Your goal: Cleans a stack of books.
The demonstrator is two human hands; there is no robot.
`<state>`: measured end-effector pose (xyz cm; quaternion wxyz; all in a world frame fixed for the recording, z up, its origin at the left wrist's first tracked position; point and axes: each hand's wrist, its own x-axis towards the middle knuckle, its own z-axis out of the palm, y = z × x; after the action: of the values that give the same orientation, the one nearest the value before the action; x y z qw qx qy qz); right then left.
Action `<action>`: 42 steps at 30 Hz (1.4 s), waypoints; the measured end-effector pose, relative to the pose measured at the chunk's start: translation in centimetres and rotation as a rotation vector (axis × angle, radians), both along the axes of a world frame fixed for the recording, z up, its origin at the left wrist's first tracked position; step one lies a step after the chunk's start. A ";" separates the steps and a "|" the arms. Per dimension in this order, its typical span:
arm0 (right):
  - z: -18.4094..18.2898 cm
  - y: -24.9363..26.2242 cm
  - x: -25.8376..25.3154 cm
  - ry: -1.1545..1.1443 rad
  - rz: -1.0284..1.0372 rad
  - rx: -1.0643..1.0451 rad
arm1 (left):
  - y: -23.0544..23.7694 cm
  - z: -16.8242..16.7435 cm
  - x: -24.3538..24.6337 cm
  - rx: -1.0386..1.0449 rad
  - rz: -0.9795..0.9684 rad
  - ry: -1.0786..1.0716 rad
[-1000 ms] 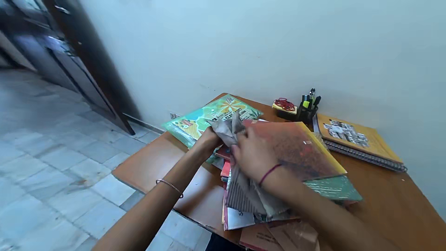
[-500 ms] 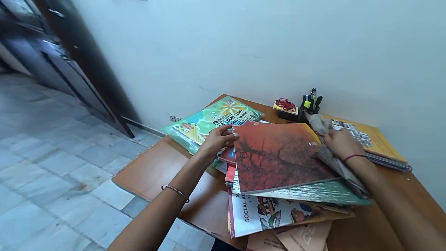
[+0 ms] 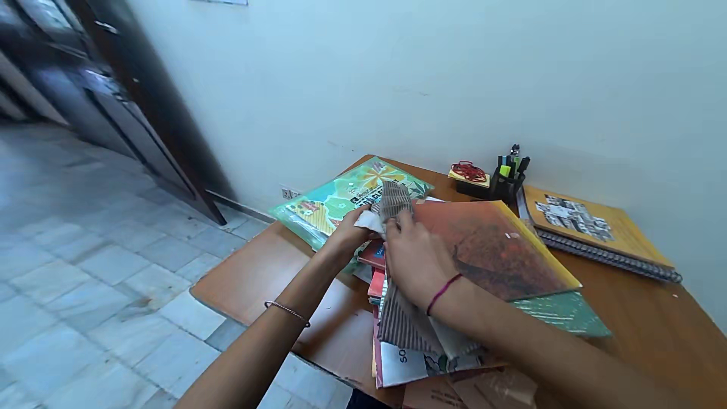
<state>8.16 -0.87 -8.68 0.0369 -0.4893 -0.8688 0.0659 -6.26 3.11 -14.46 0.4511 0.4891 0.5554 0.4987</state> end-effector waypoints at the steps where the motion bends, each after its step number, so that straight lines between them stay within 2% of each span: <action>1: -0.2 0.4 0.5 0.027 -0.002 0.007 | -0.1 0.3 0.1 -0.019 0.003 0.008; 3: -0.8 1.7 2.4 0.082 -0.045 0.031 | 0.1 0.6 0.1 -0.066 -0.014 0.019; 7: -0.6 4.6 8.7 0.068 -0.260 -0.021 | 0.7 0.7 0.1 -0.106 -0.048 -0.007; 13: -3.2 6.8 23.7 0.178 -0.654 0.087 | 2.2 1.7 -0.9 -0.214 -0.128 -0.002; 16: -6.1 4.5 31.1 0.303 -0.800 0.095 | 4.2 4.0 -1.8 -0.293 -0.257 0.208; 19: -10.3 0.8 36.9 0.652 -0.886 0.141 | 7.0 6.6 -1.5 -0.324 -0.326 0.470; 22: -14.3 -2.0 41.0 0.988 -0.998 0.232 | 10.5 8.2 -0.1 -0.373 -0.358 0.654; 25: -15.1 -2.6 43.7 1.212 -1.184 0.254 | 12.9 9.1 2.4 -0.405 -0.491 0.904; 26: -16.7 -2.1 46.1 1.212 -1.164 0.265 | 13.4 9.5 3.5 -0.404 -0.556 0.994; 27: -19.4 -1.6 48.1 1.185 -1.015 0.407 | 13.8 9.9 4.4 -0.388 -0.620 1.059; 28: -23.1 -0.2 49.7 1.158 -0.781 0.746 | 14.2 10.5 5.2 -0.365 -0.686 1.075; 30: -17.5 -1.9 44.7 1.185 -1.134 0.431 | 14.2 12.2 6.9 -0.329 -0.821 0.995; 31: -15.5 -2.0 42.7 1.175 -1.215 0.373 | 14.0 13.1 7.9 -0.316 -0.849 0.952; 34: -14.4 -1.9 41.1 1.091 -1.215 0.370 | 14.9 15.1 10.0 -0.203 -1.026 0.882; 36: -14.4 -1.9 41.0 1.106 -1.211 0.370 | 14.4 16.9 11.8 -0.013 -1.098 0.890; 39: -14.0 -1.9 40.9 1.164 -1.237 0.359 | 10.8 21.2 15.4 0.308 -0.988 0.970; 42: -13.8 -2.0 40.8 1.210 -1.272 0.338 | 9.8 24.5 18.1 0.568 -0.915 0.932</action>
<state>48.91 -2.90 -22.49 0.5900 -0.7481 -0.2634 0.1510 11.81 12.92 10.06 0.1858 0.9342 0.2782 0.1238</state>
